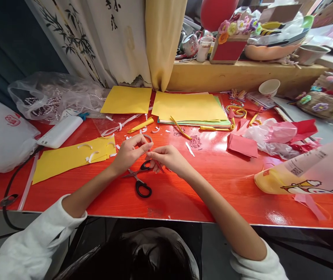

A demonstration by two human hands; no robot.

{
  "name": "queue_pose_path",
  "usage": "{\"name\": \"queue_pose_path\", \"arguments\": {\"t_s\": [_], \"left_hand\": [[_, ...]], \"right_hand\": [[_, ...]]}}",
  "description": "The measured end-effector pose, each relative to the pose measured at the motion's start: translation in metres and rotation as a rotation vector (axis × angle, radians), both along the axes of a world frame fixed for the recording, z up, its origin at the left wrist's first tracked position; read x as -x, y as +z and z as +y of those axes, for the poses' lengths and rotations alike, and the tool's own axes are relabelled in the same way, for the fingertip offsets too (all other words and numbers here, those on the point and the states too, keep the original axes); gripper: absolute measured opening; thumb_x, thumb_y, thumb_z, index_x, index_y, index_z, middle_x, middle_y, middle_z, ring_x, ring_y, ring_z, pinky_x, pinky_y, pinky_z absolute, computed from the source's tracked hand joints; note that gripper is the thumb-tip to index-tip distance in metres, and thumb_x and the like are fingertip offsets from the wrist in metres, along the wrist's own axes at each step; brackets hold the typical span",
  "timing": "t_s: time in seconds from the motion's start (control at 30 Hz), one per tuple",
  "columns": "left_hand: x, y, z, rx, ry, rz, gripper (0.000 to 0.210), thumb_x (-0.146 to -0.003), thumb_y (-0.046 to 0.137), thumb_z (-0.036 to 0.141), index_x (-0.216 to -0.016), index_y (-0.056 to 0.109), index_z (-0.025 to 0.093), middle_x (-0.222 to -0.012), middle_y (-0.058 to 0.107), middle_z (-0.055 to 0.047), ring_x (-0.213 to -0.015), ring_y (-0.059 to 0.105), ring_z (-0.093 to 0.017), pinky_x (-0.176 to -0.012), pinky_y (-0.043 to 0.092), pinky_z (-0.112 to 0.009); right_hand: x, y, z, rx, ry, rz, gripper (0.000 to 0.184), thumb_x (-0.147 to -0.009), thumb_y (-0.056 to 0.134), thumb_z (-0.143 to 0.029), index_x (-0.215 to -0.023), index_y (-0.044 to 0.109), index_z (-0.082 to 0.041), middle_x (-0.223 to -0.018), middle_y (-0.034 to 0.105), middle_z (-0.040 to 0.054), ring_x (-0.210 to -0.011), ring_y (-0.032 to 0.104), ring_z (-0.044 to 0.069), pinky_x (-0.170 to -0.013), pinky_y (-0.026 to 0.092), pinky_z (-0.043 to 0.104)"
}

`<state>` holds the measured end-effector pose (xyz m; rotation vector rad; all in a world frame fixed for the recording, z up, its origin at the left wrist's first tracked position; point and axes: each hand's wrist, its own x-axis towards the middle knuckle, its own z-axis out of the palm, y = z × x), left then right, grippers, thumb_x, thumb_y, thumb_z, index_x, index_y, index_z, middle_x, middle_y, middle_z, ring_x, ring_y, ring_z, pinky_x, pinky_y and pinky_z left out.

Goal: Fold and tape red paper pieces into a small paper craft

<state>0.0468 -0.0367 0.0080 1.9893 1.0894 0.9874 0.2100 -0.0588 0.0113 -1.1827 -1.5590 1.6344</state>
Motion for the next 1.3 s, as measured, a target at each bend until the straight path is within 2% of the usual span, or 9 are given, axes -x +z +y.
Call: {"name": "queue_pose_path", "arguments": {"t_s": [0.13,0.3,0.47,0.63,0.77,0.87,0.93,1.1,1.3], "left_hand": [[-0.001,-0.001,0.001,0.134,0.015,-0.095,0.035,-0.084,0.054,0.041,-0.061,0.044,0.017,-0.06,0.041,0.003,-0.058,0.036,-0.009,-0.056,0.03,-0.024],[-0.001,-0.004,0.002,0.142,-0.011,-0.095,0.035,-0.083,0.054,0.044,-0.063,0.043,0.017,-0.062,0.043,0.003,-0.06,0.038,-0.009,-0.058,0.03,-0.025],[-0.002,-0.008,0.002,0.134,-0.035,-0.087,0.039,-0.083,0.053,0.046,-0.06,0.043,0.016,-0.061,0.042,0.003,-0.06,0.038,-0.009,-0.058,0.031,-0.025],[-0.001,-0.005,0.008,0.219,-0.032,-0.167,0.04,-0.09,0.035,0.051,-0.082,0.054,0.017,-0.076,0.054,-0.001,-0.071,0.05,-0.011,-0.067,0.04,-0.025],[0.002,-0.01,0.01,-0.169,0.055,0.188,0.034,-0.093,0.036,0.043,-0.09,0.057,0.016,-0.091,0.059,-0.006,-0.089,0.052,-0.017,-0.083,0.039,-0.031],[-0.002,-0.023,0.009,-0.469,-0.049,0.541,0.032,-0.091,0.041,0.038,-0.102,0.059,0.013,-0.104,0.06,-0.012,-0.102,0.047,-0.025,-0.091,0.035,-0.04],[-0.009,-0.03,0.007,-0.525,-0.132,0.648,0.035,-0.091,0.042,0.039,-0.109,0.058,0.013,-0.112,0.058,-0.013,-0.108,0.044,-0.027,-0.092,0.034,-0.041],[-0.029,-0.029,0.005,-0.35,-0.21,0.703,0.039,-0.087,0.048,0.044,-0.116,0.056,0.018,-0.123,0.052,-0.011,-0.117,0.039,-0.028,-0.097,0.031,-0.043],[-0.033,-0.028,0.013,-0.169,-0.296,0.582,0.032,-0.08,0.058,0.047,-0.089,0.059,0.016,-0.112,0.056,-0.008,-0.112,0.041,-0.025,-0.097,0.032,-0.041]], "right_hand": [[0.001,0.001,-0.001,-0.07,-0.064,0.004,0.025,-0.079,0.061,-0.038,-0.085,0.061,-0.014,-0.061,0.063,0.0013,-0.051,0.058,0.01,-0.046,0.04,0.02],[-0.003,0.0,0.001,-0.184,-0.112,-0.118,0.024,-0.079,0.06,-0.038,-0.075,0.064,-0.014,-0.063,0.062,0.0023,-0.055,0.055,0.01,-0.047,0.037,0.021],[-0.004,0.001,0.001,-0.179,-0.064,-0.145,0.024,-0.079,0.059,-0.036,-0.073,0.065,-0.013,-0.061,0.06,0.0013,-0.047,0.047,0.008,-0.045,0.034,0.022],[-0.017,0.01,0.006,-0.154,-0.21,-0.073,0.02,-0.074,0.065,-0.031,-0.068,0.066,-0.012,-0.06,0.061,0.0028,-0.053,0.053,0.01,-0.053,0.042,0.024],[-0.038,0.016,0.015,-0.161,-0.434,0.041,0.017,-0.069,0.071,-0.03,-0.072,0.069,-0.013,-0.066,0.064,0.0048,-0.058,0.058,0.012,-0.06,0.049,0.026],[-0.047,0.015,0.019,-0.183,-0.476,0.118,0.021,-0.07,0.072,-0.033,-0.079,0.071,-0.015,-0.071,0.065,0.0046,-0.063,0.059,0.012,-0.066,0.051,0.027],[-0.048,0.013,0.021,-0.17,-0.458,0.152,0.024,-0.07,0.072,-0.034,-0.084,0.071,-0.015,-0.073,0.065,0.0041,-0.064,0.059,0.011,-0.066,0.051,0.026],[-0.043,0.007,0.021,-0.108,-0.391,0.186,0.025,-0.073,0.069,-0.038,-0.081,0.07,-0.014,-0.07,0.062,0.0038,-0.063,0.057,0.01,-0.062,0.049,0.022],[-0.042,0.005,0.021,-0.147,-0.39,0.121,0.019,-0.071,0.069,-0.032,-0.072,0.065,-0.013,-0.066,0.062,0.0033,-0.058,0.055,0.009,-0.058,0.047,0.023]]}}
